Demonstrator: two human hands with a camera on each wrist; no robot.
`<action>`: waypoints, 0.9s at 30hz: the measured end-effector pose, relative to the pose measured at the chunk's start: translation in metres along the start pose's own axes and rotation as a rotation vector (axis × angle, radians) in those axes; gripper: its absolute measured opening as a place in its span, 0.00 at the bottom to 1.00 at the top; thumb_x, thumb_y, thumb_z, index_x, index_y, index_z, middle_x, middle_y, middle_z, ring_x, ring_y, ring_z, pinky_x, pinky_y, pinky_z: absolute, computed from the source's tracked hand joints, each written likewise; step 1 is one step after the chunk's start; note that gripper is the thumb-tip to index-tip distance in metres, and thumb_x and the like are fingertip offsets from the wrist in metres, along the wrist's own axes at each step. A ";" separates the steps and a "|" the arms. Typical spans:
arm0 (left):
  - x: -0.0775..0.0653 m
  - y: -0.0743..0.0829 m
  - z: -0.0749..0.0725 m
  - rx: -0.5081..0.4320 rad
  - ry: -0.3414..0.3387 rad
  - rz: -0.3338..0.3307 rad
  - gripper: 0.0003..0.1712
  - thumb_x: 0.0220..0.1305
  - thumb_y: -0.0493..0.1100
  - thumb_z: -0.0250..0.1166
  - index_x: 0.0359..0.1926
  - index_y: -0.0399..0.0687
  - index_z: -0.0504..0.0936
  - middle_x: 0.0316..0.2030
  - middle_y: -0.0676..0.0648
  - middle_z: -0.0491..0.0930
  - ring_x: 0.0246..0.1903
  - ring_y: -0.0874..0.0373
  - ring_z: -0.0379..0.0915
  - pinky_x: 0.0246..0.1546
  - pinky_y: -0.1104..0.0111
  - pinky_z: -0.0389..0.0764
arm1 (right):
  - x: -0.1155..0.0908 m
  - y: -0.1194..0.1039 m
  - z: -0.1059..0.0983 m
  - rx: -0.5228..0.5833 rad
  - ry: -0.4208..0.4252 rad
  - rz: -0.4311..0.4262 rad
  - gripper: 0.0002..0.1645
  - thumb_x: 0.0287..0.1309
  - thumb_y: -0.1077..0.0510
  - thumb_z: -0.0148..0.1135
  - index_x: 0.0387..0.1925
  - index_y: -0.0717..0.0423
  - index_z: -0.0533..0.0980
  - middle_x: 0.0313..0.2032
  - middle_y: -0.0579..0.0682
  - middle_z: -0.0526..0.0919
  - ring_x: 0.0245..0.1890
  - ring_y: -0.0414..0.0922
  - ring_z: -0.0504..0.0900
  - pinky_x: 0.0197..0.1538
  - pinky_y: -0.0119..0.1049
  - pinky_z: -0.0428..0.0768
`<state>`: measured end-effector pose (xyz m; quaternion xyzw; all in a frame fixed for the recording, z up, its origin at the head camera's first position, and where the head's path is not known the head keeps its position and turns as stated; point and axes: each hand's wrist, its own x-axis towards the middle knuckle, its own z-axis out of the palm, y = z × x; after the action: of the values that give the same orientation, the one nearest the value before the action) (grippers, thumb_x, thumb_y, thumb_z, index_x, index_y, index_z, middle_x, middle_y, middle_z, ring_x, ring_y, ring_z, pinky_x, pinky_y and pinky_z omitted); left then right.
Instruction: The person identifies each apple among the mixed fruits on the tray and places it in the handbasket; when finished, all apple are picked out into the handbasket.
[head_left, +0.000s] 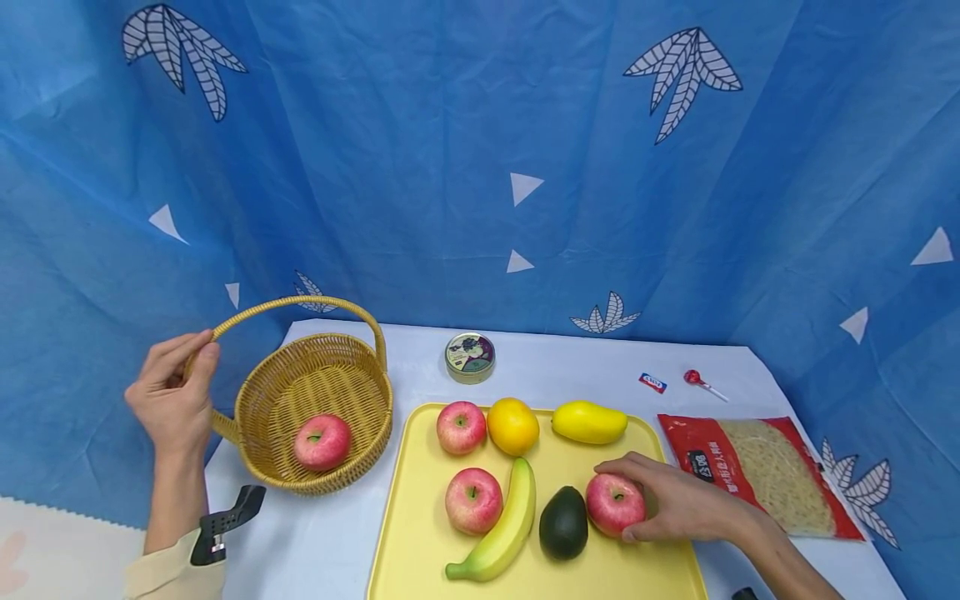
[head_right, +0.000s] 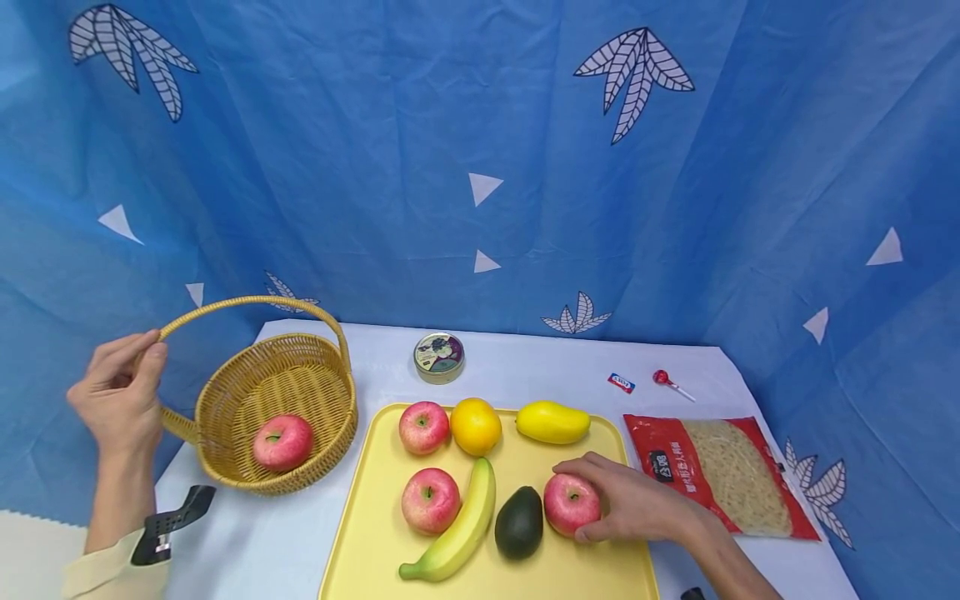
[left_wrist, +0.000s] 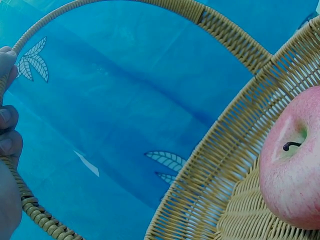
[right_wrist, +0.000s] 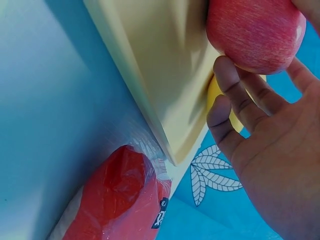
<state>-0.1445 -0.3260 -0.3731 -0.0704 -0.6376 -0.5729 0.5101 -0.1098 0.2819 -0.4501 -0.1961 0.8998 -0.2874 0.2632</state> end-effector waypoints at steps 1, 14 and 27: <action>0.000 0.000 0.000 0.001 0.000 0.000 0.09 0.58 0.23 0.68 0.42 0.24 0.86 0.38 0.39 0.85 0.36 0.62 0.79 0.34 0.81 0.78 | 0.000 0.000 0.000 -0.003 0.003 -0.001 0.48 0.40 0.38 0.81 0.65 0.32 0.72 0.54 0.37 0.75 0.53 0.44 0.75 0.46 0.33 0.82; 0.000 -0.001 0.001 0.012 0.002 0.002 0.10 0.58 0.23 0.68 0.42 0.23 0.85 0.38 0.43 0.85 0.35 0.63 0.79 0.35 0.81 0.78 | -0.001 -0.002 -0.002 -0.016 0.026 0.002 0.48 0.40 0.38 0.81 0.65 0.35 0.72 0.55 0.37 0.74 0.53 0.44 0.75 0.46 0.34 0.81; -0.001 -0.001 0.000 0.010 0.001 0.002 0.09 0.59 0.23 0.68 0.42 0.25 0.86 0.39 0.40 0.85 0.35 0.62 0.79 0.34 0.80 0.78 | -0.003 -0.004 -0.005 -0.020 0.035 -0.027 0.48 0.41 0.39 0.81 0.66 0.36 0.71 0.54 0.37 0.74 0.53 0.44 0.75 0.44 0.31 0.82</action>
<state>-0.1448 -0.3254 -0.3748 -0.0682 -0.6403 -0.5693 0.5112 -0.1099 0.2829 -0.4432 -0.2056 0.9044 -0.2852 0.2416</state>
